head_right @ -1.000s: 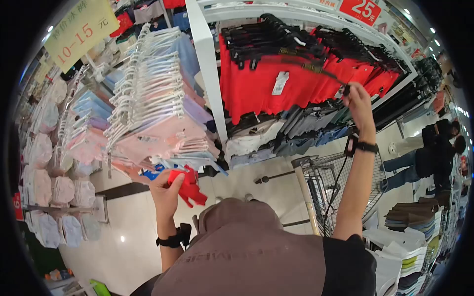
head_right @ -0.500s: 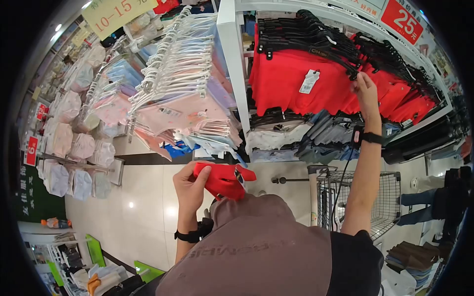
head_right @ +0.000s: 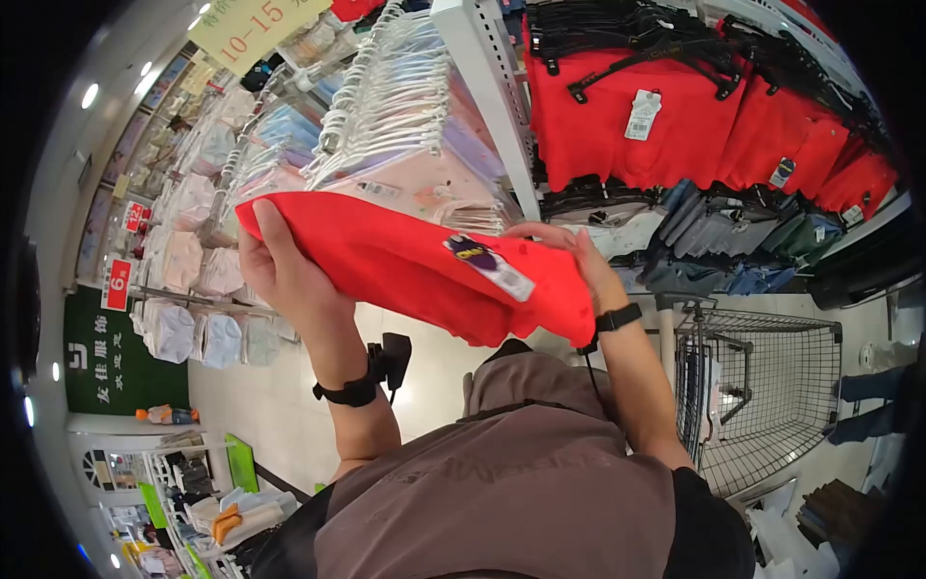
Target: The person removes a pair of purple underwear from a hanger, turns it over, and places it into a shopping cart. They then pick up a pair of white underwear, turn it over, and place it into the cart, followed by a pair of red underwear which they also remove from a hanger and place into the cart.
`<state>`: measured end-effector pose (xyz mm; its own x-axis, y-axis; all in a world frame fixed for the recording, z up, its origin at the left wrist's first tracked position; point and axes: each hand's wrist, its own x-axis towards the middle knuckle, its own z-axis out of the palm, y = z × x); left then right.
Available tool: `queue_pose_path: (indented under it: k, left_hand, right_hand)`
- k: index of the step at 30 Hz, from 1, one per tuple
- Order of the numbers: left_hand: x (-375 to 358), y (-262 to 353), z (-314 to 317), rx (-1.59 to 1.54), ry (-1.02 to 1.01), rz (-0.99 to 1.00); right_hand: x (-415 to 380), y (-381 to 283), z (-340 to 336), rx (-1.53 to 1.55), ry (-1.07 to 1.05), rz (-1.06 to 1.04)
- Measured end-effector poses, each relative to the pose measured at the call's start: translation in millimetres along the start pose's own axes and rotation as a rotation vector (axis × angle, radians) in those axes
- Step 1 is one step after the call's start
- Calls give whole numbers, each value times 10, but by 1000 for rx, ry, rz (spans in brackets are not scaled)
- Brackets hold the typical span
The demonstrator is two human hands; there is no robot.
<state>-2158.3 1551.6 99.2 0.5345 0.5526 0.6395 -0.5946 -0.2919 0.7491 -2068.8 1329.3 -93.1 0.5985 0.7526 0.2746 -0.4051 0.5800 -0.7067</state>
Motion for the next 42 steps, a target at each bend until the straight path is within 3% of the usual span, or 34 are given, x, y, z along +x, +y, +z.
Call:
queue_pose_path:
  k: [2, 5, 7, 10, 12, 13, 15, 18, 25, 27, 29, 32, 42]
  left_hand:
    - [37, -13, -77, -47, 35, -53]
    - [15, 20, -120, -43, 55, -37]
    - [13, -7, -191, -6, 68, -16]
    - [59, 27, -273, 185, 114, 126]
    - [122, 88, -317, 483, 153, 235]
    - [145, 118, -299, 472, 160, 242]
    - [163, 178, -285, 440, 253, 286]
    - [155, 175, -342, 445, 272, 287]
    - [148, 201, -165, 394, 251, 250]
    - [149, 182, -166, 392, 238, 244]
    - [143, 146, -177, 385, 220, 231]
    - [176, 107, -199, 398, 201, 222]
    - [158, 25, -132, 364, 153, 199]
  right_hand:
    - [-60, -57, 128, 46, 77, -73]
    - [-110, -317, 225, -142, 184, 86]
    - [-144, -419, 328, -113, 480, -92]
    - [-63, -669, 420, -101, 522, -282]
    - [5, -827, 389, -132, 456, -380]
    - [47, -935, 428, -163, 391, -469]
    - [54, -1082, 601, -155, 428, -458]
    - [26, -1141, 648, -192, 303, -470]
    - [-193, -1242, 847, -66, 475, -578]
    - [-285, -1302, 775, -111, 243, -593]
    - [-385, -1340, 729, -110, 338, -607]
    - [-456, -1483, 772, -329, 644, -648]
    - [-554, -1621, 803, -521, 668, -772]
